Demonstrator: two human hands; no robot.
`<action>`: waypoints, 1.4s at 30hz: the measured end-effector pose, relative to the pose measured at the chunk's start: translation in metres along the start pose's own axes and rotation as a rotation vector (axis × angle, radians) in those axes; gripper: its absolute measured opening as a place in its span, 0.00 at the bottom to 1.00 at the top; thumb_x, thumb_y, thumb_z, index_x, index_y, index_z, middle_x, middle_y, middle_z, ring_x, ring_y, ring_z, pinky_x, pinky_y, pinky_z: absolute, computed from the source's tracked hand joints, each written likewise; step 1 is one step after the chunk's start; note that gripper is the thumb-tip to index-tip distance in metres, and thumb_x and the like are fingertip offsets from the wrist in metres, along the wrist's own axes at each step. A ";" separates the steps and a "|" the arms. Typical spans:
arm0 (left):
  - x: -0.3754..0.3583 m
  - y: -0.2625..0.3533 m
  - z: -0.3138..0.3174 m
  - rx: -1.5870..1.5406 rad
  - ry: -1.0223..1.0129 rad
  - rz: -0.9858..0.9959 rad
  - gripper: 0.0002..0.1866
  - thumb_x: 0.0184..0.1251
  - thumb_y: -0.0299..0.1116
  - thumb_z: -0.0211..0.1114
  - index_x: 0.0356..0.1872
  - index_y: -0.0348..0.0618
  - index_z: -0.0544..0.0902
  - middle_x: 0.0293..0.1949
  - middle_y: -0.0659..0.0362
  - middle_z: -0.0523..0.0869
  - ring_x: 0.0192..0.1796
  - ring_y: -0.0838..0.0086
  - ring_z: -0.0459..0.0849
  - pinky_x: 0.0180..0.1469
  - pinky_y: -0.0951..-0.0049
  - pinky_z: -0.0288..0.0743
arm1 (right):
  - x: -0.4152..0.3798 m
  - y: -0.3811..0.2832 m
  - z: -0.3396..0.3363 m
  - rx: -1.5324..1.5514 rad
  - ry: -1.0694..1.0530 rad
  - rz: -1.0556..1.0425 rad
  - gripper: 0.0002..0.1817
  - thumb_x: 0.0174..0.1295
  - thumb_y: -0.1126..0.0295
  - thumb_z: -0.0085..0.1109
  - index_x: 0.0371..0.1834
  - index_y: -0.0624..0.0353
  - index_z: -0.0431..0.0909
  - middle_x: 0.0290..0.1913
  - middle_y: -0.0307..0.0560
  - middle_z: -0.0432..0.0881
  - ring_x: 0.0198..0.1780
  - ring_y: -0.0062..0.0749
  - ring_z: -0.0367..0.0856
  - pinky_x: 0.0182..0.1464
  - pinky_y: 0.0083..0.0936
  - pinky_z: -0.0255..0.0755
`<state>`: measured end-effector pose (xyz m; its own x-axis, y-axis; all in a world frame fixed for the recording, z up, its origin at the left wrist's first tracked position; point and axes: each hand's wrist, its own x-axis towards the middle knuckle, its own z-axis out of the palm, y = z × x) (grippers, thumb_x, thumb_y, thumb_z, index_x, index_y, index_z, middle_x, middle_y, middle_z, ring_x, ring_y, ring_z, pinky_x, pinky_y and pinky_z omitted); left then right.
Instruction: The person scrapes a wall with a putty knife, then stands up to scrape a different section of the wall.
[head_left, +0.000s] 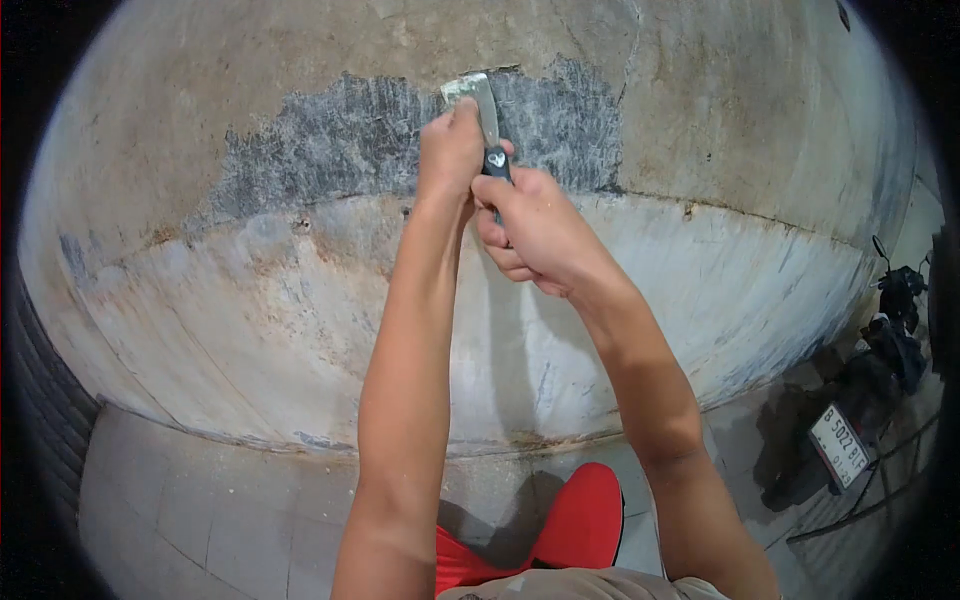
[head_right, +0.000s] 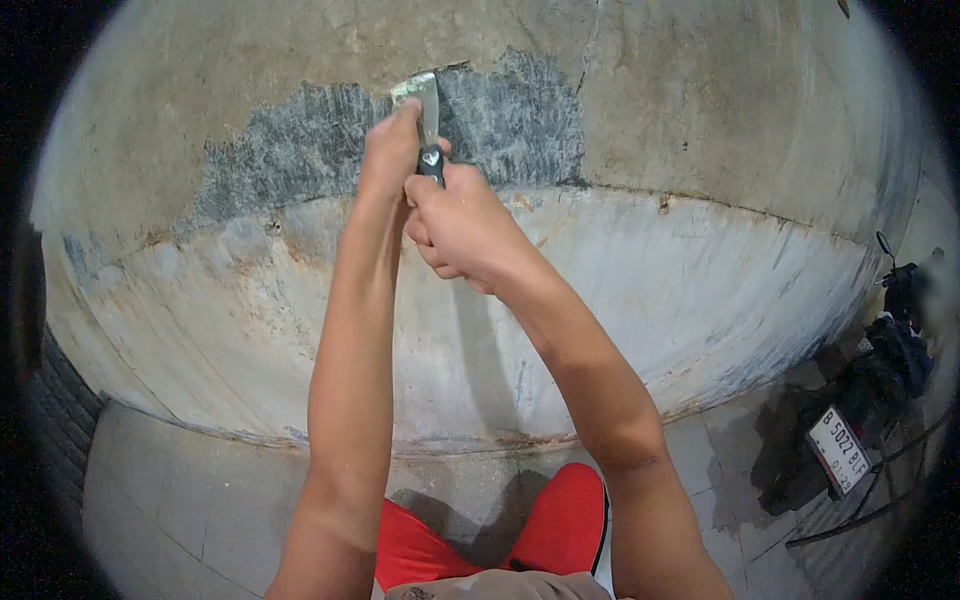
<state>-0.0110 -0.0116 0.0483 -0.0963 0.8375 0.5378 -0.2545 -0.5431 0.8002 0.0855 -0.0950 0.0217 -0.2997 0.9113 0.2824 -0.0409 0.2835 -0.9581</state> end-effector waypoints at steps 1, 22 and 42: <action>-0.001 0.006 0.001 -0.011 0.005 -0.042 0.19 0.73 0.42 0.47 0.29 0.36 0.76 0.21 0.55 0.80 0.19 0.72 0.80 0.18 0.69 0.72 | 0.003 -0.004 -0.001 -0.026 -0.010 -0.017 0.12 0.70 0.63 0.44 0.28 0.54 0.62 0.16 0.33 0.63 0.10 0.15 0.53 0.11 0.19 0.42; 0.002 0.005 -0.013 -0.022 0.018 -0.004 0.19 0.73 0.42 0.47 0.29 0.36 0.76 0.22 0.55 0.80 0.20 0.72 0.81 0.18 0.71 0.73 | 0.012 0.001 0.007 -0.069 -0.015 -0.014 0.11 0.70 0.64 0.43 0.30 0.55 0.64 0.16 0.33 0.63 0.10 0.14 0.52 0.11 0.19 0.42; -0.001 0.023 -0.022 0.057 0.043 -0.042 0.20 0.73 0.43 0.47 0.33 0.33 0.76 0.23 0.52 0.82 0.22 0.71 0.82 0.20 0.70 0.75 | 0.009 -0.009 0.022 -0.046 -0.035 -0.017 0.11 0.69 0.64 0.44 0.29 0.55 0.63 0.16 0.33 0.63 0.10 0.14 0.52 0.11 0.19 0.42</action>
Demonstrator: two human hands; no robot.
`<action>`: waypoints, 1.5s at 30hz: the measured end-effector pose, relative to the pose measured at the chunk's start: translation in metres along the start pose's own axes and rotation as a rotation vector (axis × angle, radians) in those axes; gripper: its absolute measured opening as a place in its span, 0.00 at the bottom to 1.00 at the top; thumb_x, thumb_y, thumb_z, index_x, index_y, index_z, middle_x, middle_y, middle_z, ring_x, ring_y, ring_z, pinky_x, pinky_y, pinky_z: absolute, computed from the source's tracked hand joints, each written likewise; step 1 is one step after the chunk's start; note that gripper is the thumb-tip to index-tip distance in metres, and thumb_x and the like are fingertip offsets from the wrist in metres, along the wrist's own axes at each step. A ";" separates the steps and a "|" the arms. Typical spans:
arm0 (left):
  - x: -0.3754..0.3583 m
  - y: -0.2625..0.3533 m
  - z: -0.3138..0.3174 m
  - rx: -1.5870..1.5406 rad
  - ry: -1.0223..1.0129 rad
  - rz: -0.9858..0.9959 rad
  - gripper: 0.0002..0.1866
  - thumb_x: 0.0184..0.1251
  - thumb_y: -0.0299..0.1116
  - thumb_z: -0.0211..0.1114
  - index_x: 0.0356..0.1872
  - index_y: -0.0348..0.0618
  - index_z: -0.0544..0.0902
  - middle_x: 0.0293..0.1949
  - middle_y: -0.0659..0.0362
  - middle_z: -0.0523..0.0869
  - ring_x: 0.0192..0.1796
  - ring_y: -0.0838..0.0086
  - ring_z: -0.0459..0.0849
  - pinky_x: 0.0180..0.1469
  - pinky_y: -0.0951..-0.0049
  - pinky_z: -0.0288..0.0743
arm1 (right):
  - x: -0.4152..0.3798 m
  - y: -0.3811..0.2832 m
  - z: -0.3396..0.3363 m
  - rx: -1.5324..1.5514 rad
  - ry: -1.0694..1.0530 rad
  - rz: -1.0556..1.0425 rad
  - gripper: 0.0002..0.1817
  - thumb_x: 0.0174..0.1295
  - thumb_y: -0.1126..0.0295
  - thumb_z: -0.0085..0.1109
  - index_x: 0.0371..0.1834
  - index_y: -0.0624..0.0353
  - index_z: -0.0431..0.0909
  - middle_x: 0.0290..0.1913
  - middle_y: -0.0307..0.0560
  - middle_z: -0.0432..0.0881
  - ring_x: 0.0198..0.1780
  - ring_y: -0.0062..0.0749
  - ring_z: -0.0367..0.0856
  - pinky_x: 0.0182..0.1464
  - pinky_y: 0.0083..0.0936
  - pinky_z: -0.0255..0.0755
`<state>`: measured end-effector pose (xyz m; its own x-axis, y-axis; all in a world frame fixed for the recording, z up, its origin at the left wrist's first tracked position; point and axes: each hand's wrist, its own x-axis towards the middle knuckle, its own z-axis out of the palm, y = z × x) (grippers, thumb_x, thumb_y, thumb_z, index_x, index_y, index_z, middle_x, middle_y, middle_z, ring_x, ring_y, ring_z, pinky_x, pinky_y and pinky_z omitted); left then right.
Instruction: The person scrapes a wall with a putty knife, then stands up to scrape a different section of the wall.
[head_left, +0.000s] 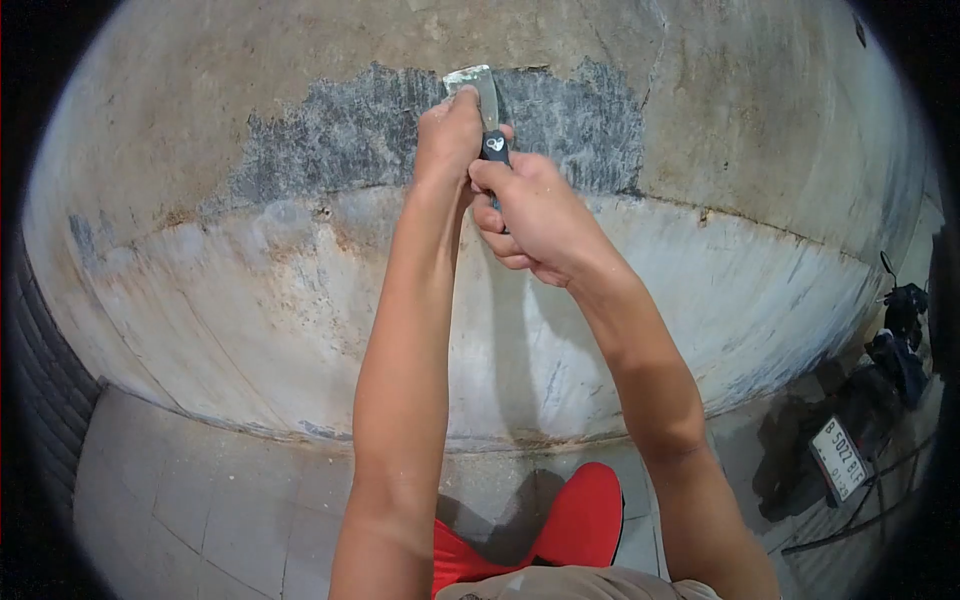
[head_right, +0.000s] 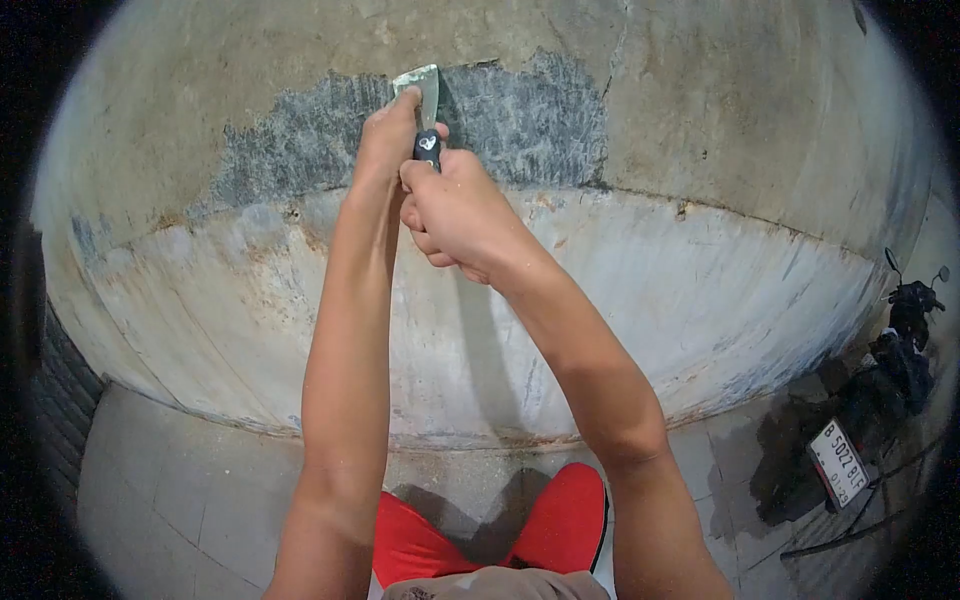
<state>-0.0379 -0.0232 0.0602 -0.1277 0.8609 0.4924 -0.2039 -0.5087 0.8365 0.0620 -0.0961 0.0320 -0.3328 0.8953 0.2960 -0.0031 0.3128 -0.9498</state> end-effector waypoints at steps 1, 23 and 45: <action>0.009 -0.020 -0.004 -0.028 -0.032 0.095 0.20 0.72 0.42 0.46 0.32 0.34 0.77 0.23 0.53 0.82 0.20 0.71 0.81 0.19 0.70 0.74 | -0.004 0.009 0.002 0.051 -0.006 0.021 0.11 0.69 0.64 0.44 0.29 0.56 0.63 0.17 0.33 0.64 0.10 0.14 0.52 0.11 0.19 0.42; -0.006 -0.020 -0.013 0.020 0.023 -0.002 0.20 0.71 0.42 0.47 0.33 0.33 0.78 0.24 0.52 0.82 0.21 0.71 0.81 0.20 0.69 0.74 | -0.001 0.021 0.007 0.025 -0.035 0.037 0.11 0.69 0.65 0.43 0.28 0.55 0.62 0.17 0.33 0.64 0.10 0.14 0.53 0.11 0.18 0.43; 0.018 -0.002 -0.027 0.073 0.027 0.144 0.20 0.71 0.42 0.47 0.33 0.33 0.78 0.25 0.51 0.83 0.22 0.71 0.81 0.21 0.69 0.76 | 0.024 0.001 0.013 -0.011 -0.063 0.004 0.10 0.67 0.67 0.43 0.28 0.56 0.62 0.17 0.33 0.63 0.10 0.14 0.53 0.10 0.20 0.41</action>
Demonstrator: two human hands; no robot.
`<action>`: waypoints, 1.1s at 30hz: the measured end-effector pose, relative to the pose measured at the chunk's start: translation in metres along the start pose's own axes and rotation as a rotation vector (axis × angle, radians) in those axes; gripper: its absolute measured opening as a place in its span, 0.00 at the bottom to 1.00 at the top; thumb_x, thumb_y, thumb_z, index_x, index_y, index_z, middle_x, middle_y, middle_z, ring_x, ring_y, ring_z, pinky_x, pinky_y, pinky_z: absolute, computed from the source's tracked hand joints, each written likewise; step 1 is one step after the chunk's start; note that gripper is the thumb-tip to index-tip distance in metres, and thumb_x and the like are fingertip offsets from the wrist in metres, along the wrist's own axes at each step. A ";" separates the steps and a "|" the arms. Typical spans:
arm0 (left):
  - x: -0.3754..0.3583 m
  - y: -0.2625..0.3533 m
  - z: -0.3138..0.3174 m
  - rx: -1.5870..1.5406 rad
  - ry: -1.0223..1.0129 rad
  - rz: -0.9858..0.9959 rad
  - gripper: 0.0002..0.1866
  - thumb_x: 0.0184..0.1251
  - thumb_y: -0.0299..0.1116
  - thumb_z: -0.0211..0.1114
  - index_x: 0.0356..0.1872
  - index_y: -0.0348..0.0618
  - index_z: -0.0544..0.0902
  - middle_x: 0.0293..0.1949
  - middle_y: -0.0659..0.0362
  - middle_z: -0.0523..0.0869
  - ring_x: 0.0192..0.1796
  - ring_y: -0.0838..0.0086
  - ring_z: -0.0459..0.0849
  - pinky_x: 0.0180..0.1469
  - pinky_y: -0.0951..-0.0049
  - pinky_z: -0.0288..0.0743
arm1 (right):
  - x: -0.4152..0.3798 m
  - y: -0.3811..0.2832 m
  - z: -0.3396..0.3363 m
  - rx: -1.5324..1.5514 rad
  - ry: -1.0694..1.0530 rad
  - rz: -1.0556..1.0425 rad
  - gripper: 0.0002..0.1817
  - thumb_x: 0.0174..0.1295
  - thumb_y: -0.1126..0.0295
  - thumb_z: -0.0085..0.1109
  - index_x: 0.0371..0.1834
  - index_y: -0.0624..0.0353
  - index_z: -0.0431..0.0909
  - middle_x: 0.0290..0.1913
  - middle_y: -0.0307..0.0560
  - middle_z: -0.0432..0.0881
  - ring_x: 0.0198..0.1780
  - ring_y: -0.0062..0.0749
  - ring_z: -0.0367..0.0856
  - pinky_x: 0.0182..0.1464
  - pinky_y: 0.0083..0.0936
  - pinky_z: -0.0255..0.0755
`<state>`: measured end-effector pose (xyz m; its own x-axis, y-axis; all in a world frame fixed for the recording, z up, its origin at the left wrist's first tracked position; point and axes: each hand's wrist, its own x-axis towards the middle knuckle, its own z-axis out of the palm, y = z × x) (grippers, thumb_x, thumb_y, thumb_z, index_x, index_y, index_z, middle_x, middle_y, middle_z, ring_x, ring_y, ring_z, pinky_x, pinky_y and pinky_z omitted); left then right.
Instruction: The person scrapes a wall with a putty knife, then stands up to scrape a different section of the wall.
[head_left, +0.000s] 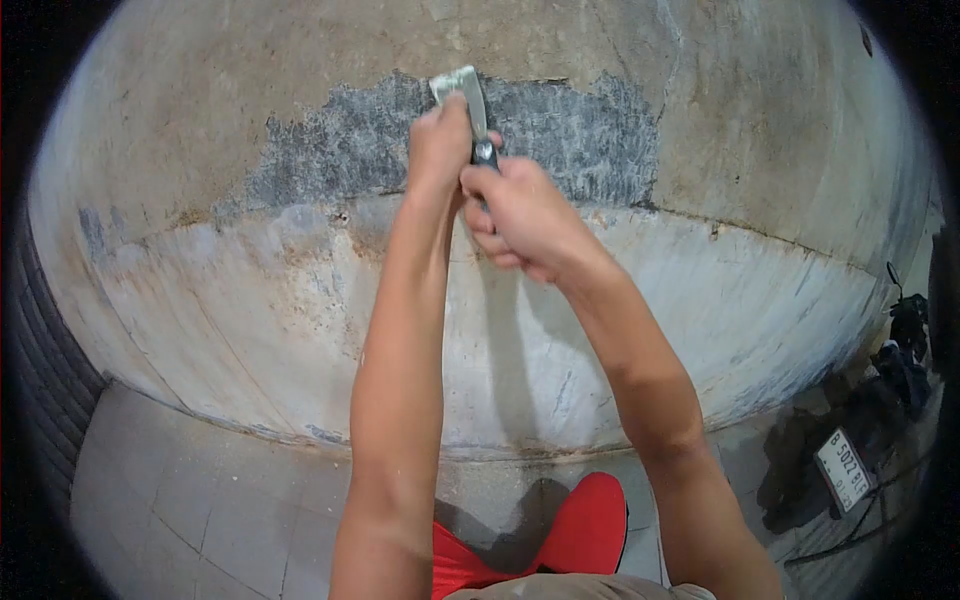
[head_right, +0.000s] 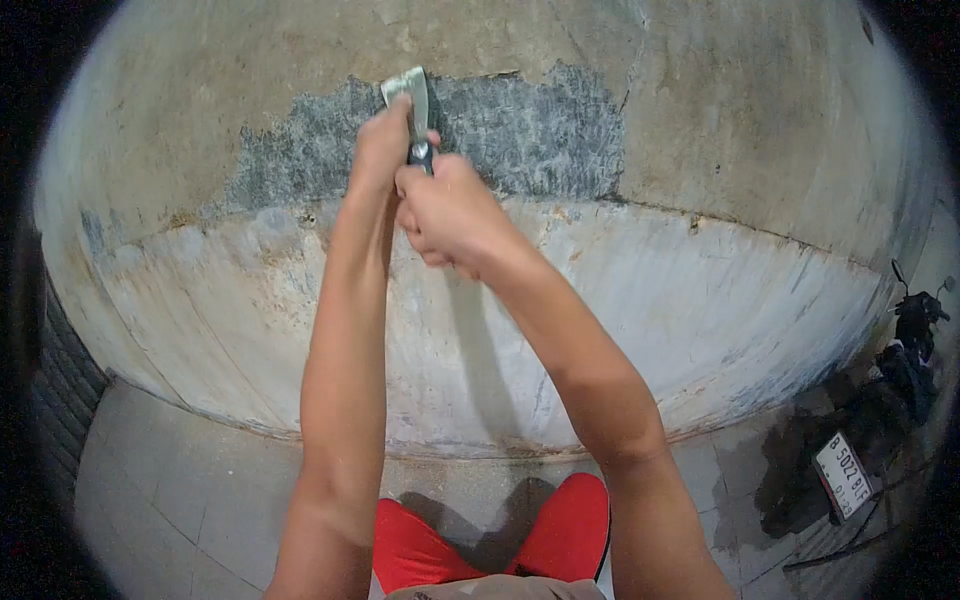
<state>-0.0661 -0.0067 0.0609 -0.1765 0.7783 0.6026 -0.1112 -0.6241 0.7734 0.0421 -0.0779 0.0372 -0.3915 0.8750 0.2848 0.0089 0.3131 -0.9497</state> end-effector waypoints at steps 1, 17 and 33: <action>0.003 0.007 0.000 0.000 0.004 0.003 0.20 0.71 0.42 0.47 0.33 0.33 0.78 0.25 0.51 0.83 0.22 0.71 0.81 0.21 0.69 0.76 | 0.005 -0.005 0.000 -0.003 -0.017 -0.007 0.10 0.68 0.66 0.43 0.27 0.56 0.62 0.17 0.33 0.63 0.10 0.14 0.53 0.11 0.20 0.42; -0.005 -0.003 -0.006 -0.082 0.036 -0.114 0.20 0.71 0.43 0.46 0.34 0.34 0.77 0.24 0.50 0.83 0.20 0.69 0.82 0.19 0.67 0.75 | -0.004 0.000 0.014 0.013 0.015 0.021 0.11 0.68 0.66 0.44 0.28 0.56 0.64 0.17 0.33 0.63 0.11 0.13 0.53 0.11 0.18 0.43; 0.012 0.012 -0.026 -0.098 0.099 -0.114 0.19 0.68 0.42 0.50 0.37 0.32 0.79 0.26 0.50 0.84 0.22 0.69 0.82 0.21 0.67 0.75 | 0.010 -0.016 0.031 0.008 -0.019 -0.019 0.12 0.67 0.67 0.43 0.24 0.55 0.63 0.17 0.32 0.62 0.11 0.15 0.53 0.11 0.19 0.43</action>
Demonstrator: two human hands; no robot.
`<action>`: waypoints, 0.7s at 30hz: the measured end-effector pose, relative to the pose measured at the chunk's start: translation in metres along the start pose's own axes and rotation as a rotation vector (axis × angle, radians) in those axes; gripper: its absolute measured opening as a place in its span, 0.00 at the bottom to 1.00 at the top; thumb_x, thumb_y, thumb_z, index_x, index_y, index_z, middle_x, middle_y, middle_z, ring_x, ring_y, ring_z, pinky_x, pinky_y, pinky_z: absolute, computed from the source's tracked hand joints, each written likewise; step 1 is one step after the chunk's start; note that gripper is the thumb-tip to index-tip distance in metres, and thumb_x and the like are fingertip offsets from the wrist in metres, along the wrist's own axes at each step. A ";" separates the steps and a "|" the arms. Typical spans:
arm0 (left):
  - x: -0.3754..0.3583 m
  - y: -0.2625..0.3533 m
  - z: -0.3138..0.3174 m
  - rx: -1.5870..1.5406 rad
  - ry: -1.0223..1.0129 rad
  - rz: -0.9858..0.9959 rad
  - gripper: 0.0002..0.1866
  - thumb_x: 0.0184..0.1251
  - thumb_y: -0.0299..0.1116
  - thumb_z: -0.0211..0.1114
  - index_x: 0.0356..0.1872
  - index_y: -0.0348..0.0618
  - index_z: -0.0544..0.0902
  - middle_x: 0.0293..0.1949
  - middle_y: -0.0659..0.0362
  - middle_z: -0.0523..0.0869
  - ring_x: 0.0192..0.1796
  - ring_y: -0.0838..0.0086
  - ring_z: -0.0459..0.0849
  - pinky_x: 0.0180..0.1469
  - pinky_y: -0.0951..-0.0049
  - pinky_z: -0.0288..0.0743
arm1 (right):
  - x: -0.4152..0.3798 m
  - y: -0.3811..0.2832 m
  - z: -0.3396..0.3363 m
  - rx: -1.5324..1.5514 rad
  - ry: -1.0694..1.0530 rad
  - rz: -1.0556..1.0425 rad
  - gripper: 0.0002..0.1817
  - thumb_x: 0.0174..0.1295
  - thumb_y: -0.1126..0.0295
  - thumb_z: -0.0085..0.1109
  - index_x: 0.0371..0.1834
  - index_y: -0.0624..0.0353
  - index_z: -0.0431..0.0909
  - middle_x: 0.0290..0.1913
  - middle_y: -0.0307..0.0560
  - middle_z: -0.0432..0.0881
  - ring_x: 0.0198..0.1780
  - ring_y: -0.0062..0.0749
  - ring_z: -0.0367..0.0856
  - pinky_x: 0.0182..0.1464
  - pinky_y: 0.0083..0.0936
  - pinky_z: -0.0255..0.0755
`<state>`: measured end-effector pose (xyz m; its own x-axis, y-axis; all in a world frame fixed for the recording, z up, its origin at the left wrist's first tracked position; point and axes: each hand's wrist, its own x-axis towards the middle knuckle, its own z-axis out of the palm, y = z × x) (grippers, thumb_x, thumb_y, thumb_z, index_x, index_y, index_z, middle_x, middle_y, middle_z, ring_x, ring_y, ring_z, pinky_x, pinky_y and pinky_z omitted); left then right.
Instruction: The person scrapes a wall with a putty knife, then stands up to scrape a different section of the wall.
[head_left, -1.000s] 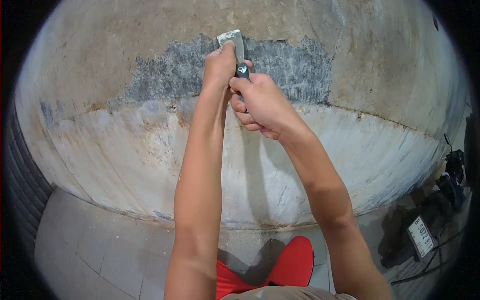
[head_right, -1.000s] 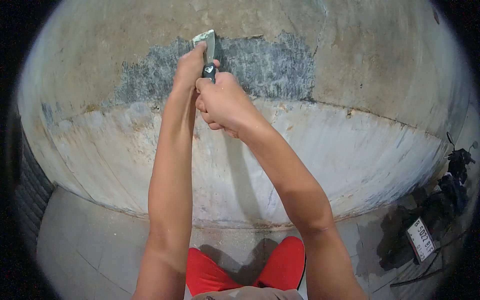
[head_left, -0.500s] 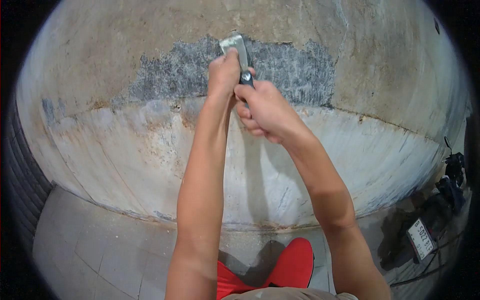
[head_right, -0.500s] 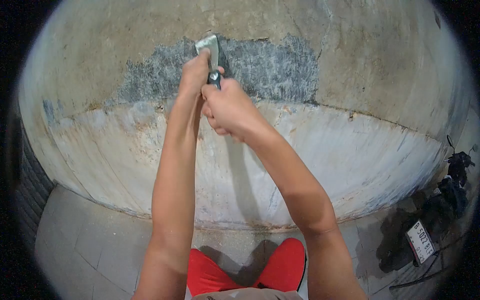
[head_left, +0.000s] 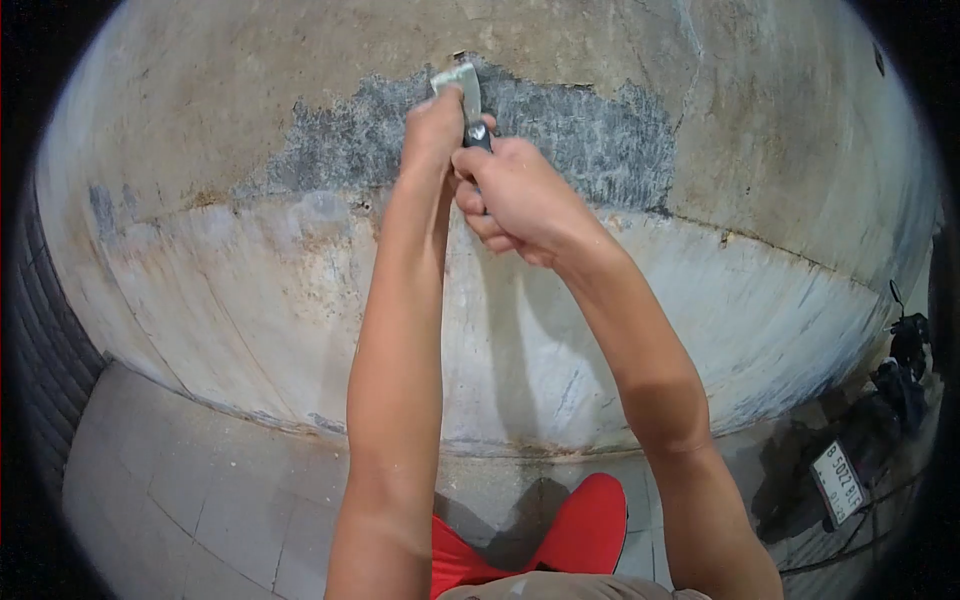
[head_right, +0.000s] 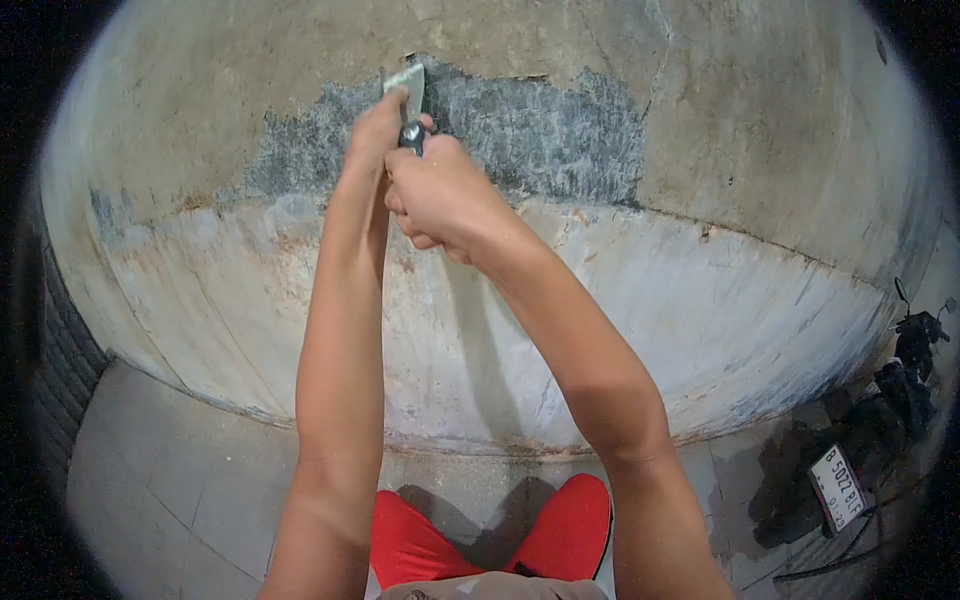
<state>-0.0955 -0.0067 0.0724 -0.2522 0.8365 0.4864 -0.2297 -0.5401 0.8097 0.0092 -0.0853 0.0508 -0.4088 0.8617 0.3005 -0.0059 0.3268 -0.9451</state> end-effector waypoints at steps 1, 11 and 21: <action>-0.007 -0.005 -0.003 0.013 0.002 -0.031 0.19 0.67 0.41 0.50 0.37 0.32 0.79 0.26 0.51 0.84 0.22 0.69 0.81 0.22 0.67 0.75 | -0.003 0.003 0.003 0.001 -0.004 0.003 0.12 0.67 0.67 0.43 0.24 0.55 0.63 0.17 0.32 0.62 0.11 0.15 0.53 0.11 0.19 0.43; -0.014 -0.015 -0.010 0.038 -0.064 -0.001 0.21 0.72 0.44 0.48 0.36 0.32 0.78 0.25 0.50 0.83 0.20 0.70 0.81 0.21 0.68 0.75 | -0.009 0.018 0.008 0.010 0.012 -0.006 0.13 0.67 0.65 0.44 0.24 0.53 0.62 0.15 0.31 0.61 0.10 0.15 0.53 0.11 0.19 0.42; -0.009 -0.006 0.000 0.047 -0.038 0.010 0.19 0.72 0.43 0.48 0.35 0.34 0.77 0.24 0.52 0.82 0.20 0.72 0.80 0.21 0.69 0.75 | -0.007 0.005 -0.001 0.002 0.023 0.008 0.12 0.67 0.65 0.44 0.26 0.55 0.62 0.16 0.32 0.62 0.10 0.15 0.53 0.11 0.19 0.43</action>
<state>-0.0915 -0.0112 0.0627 -0.2183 0.8344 0.5061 -0.1824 -0.5443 0.8188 0.0131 -0.0889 0.0441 -0.3875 0.8730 0.2963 -0.0049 0.3194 -0.9476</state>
